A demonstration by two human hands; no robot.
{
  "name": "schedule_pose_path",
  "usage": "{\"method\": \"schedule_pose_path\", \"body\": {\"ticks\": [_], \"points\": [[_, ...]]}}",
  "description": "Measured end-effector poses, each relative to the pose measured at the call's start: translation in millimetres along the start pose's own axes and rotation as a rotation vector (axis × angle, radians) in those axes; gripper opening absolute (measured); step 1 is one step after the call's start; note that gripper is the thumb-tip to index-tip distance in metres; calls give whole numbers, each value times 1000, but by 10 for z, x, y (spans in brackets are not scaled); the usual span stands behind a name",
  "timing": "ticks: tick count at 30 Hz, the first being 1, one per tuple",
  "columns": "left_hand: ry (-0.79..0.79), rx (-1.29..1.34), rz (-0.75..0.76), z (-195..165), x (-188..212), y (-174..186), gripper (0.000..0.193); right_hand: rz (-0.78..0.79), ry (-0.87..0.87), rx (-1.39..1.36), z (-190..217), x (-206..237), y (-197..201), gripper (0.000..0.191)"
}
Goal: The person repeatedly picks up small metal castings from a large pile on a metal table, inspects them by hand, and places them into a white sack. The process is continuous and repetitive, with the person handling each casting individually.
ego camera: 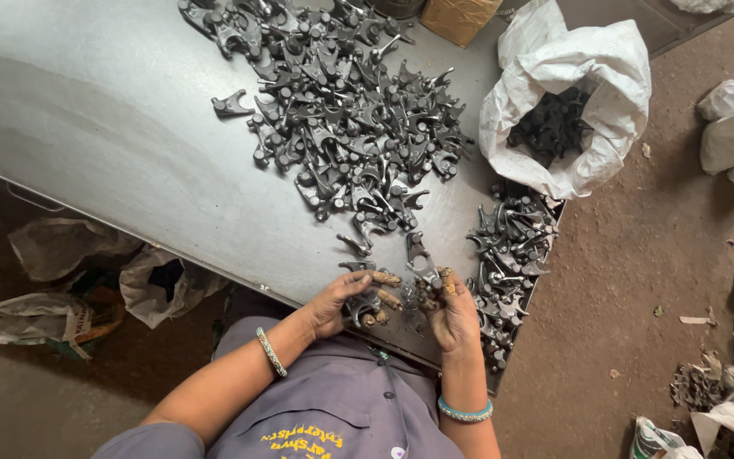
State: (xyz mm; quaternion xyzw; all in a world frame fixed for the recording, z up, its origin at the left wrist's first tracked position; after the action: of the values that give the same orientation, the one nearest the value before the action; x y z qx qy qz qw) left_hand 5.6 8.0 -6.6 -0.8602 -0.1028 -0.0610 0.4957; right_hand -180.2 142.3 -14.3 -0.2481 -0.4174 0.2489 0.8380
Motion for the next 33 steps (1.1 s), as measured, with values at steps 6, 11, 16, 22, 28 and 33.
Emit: {"method": "schedule_pose_path", "body": {"ticks": [6,11,16,22,28,33], "points": [[65,95,-81,2,-26,-67,61,125,297,738,86,139,-536,23],[78,14,-36,68,-37,33,51,-3,1074,1617,92,-10,-1076,53],[69,23,-39,97,-49,88,48,45,635,1013,42,-163,-785,39],[84,51,-5,158,-45,123,63,272,280,210,132,-56,-406,43],[38,115,-51,223,-72,207,69,289,101,106,164,118,-428,43],[-50,13,-103,193,-50,209,60,320,279,422,105,318,-689,23]]}}
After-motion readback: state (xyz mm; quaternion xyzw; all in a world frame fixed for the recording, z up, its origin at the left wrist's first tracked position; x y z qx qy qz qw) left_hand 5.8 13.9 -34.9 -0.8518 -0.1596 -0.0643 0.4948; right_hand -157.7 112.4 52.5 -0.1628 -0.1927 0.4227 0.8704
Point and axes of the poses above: each hand's wrist, its own x-axis away from the middle knuckle, its own y-axis out of the back of the hand, z = x × y, the point moved 4 cm from there along -x, towards the middle knuckle, and after that the axes turned 12 degrees about -x, right-handed, at the moved point
